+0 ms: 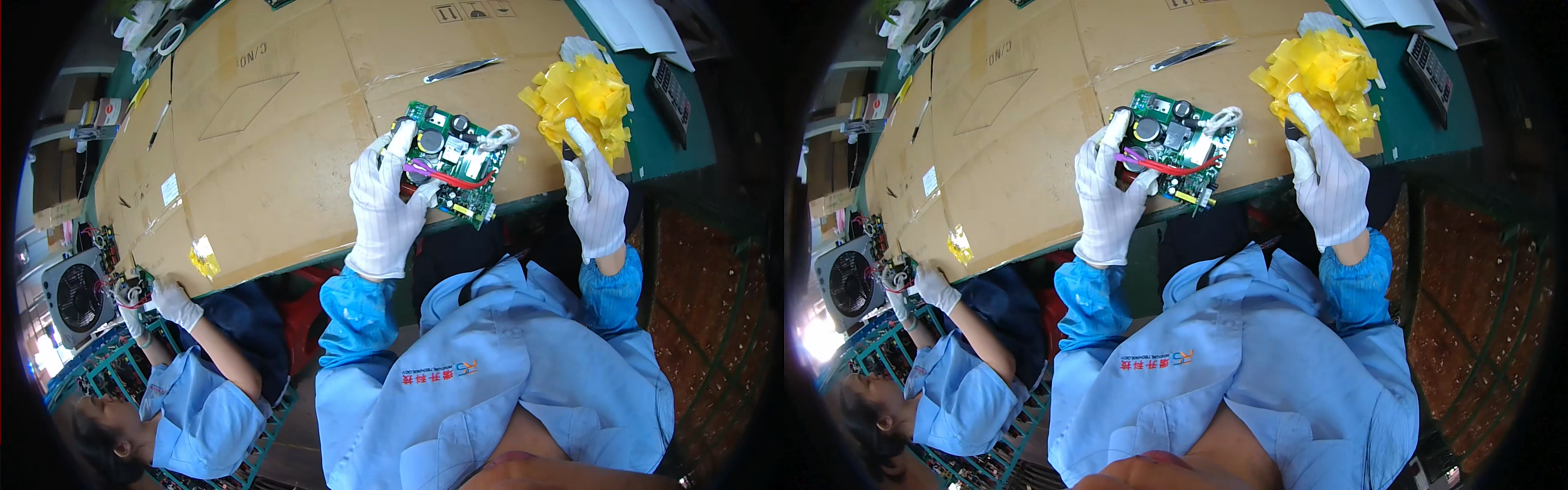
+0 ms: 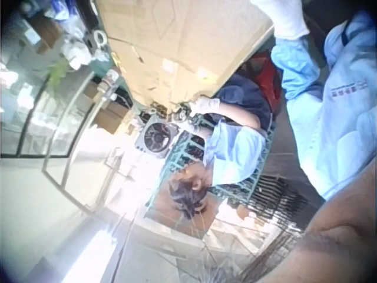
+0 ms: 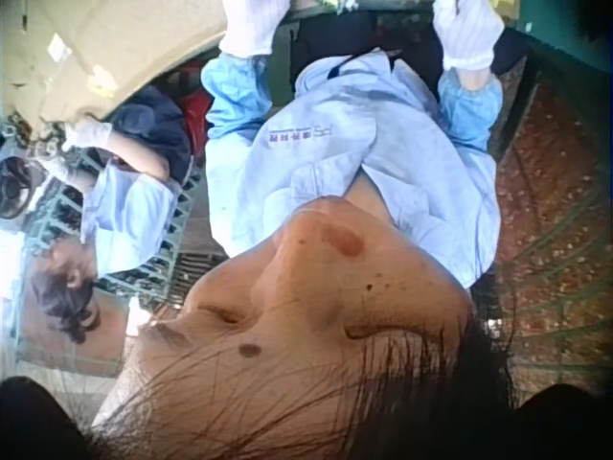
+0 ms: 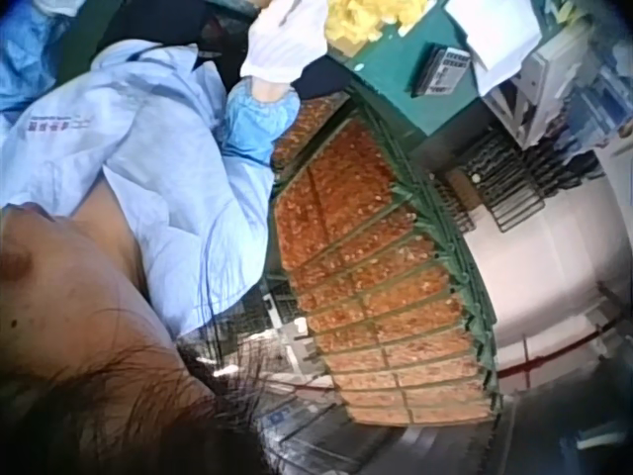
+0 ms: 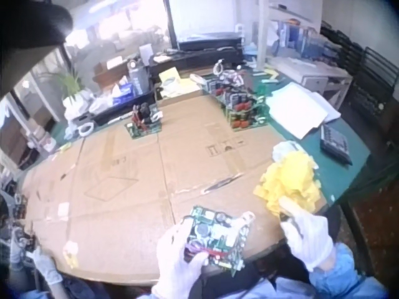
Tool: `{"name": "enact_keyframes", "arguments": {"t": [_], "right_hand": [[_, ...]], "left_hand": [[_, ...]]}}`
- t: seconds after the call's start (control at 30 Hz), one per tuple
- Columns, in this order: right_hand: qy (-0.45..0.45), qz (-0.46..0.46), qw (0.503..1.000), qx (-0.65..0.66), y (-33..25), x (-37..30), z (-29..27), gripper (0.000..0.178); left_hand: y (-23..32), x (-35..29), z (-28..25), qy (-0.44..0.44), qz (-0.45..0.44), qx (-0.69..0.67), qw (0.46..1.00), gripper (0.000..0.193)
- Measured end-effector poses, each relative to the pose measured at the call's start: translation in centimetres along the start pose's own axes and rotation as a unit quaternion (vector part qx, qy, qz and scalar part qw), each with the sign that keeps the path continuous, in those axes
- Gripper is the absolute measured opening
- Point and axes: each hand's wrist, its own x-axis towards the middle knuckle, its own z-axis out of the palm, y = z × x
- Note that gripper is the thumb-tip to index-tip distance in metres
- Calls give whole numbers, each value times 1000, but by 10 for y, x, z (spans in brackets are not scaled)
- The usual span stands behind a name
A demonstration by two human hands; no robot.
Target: The person assembles electronic components, yellow plastic spacers, capacitors, and wires onto a printed circuit board. This is done by hand and with pliers to secure the components and wiring.
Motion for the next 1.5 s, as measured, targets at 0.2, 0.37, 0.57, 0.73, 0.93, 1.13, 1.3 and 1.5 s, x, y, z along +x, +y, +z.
{"name": "enact_keyframes", "arguments": {"t": [0.2, 0.37, 0.57, 0.73, 0.93, 1.13, 1.3, 1.5], "right_hand": [[3, 24, 999, 30, -1, -3, 0, 48], [-96, 33, 987, 123, -9, 25, 1, 49], [-115, -118, 986, 6, -9, 126, 67, 23], [-312, -163, 923, -157, -9, 173, 115, 22], [-338, -127, 919, -157, -12, 176, 106, 21], [-162, -82, 957, 225, -14, 156, 45, 25], [-184, 70, 878, 437, -34, 79, 14, 29], [-137, 151, 837, 507, -30, 37, 31, 29]], "left_hand": [[36, -7, 31, 136, -74, 15, 988, 84], [44, -39, 21, 124, -110, -29, 986, 88], [19, 10, 3, 0, 85, 7, 996, 76], [28, 4, 0, 6, 56, 32, 998, 73], [28, -40, -2, 20, 35, 44, 998, 83], [32, -37, -6, 85, 99, 147, 980, 80], [29, -23, 8, 47, 104, 96, 989, 84], [25, -18, 17, 17, 110, 55, 992, 90]]}}
